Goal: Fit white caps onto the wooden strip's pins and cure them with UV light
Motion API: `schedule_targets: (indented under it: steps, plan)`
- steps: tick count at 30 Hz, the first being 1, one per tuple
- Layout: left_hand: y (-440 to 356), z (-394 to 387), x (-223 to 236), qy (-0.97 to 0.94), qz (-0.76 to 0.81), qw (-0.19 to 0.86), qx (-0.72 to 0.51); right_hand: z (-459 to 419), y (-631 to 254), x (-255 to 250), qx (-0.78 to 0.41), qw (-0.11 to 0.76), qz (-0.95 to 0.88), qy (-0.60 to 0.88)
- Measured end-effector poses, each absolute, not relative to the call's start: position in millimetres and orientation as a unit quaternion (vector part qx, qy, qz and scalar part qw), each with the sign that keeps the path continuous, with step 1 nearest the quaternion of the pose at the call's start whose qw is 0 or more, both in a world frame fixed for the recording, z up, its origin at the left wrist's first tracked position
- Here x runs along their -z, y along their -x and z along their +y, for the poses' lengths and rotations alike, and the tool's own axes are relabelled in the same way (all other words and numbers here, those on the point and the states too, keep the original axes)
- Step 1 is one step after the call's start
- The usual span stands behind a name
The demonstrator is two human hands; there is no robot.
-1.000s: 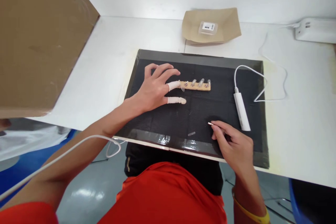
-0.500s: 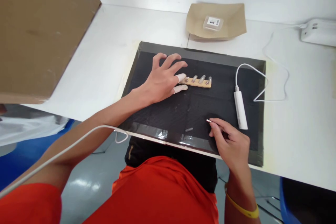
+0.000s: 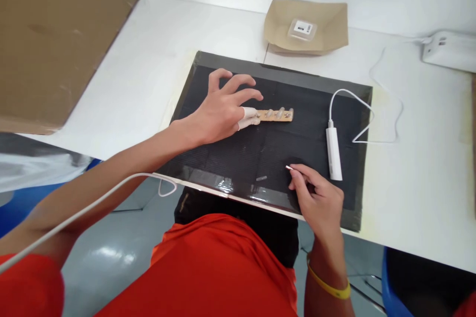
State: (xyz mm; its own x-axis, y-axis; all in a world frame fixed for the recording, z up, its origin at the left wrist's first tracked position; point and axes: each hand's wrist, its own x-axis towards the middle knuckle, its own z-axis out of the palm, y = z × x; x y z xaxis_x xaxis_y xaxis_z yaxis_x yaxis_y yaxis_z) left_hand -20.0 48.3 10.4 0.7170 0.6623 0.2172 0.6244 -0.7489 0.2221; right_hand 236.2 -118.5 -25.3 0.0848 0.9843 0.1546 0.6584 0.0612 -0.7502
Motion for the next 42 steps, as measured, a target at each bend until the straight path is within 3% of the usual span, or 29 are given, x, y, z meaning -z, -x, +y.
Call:
schedule_targets:
  steps: [12, 22, 29, 42]
  plan:
    - [22, 55, -31, -0.905, 0.362, 0.163, -0.152, -118, -238, 24, -0.224, 0.357, -0.656, 0.626]
    - [6, 135, -71, -0.861, 0.318, 0.374, 0.134, -118, -240, 25, -0.227, 0.347, -0.674, 0.611]
    - [-25, 156, -79, -0.846, 0.325, 0.328, 0.268, -118, -240, 23, -0.232, 0.350, -0.677, 0.604]
    - [-36, 142, -77, -0.862, 0.352, 0.260, 0.255, -118, -241, 23, -0.247, 0.334, -0.677, 0.608]
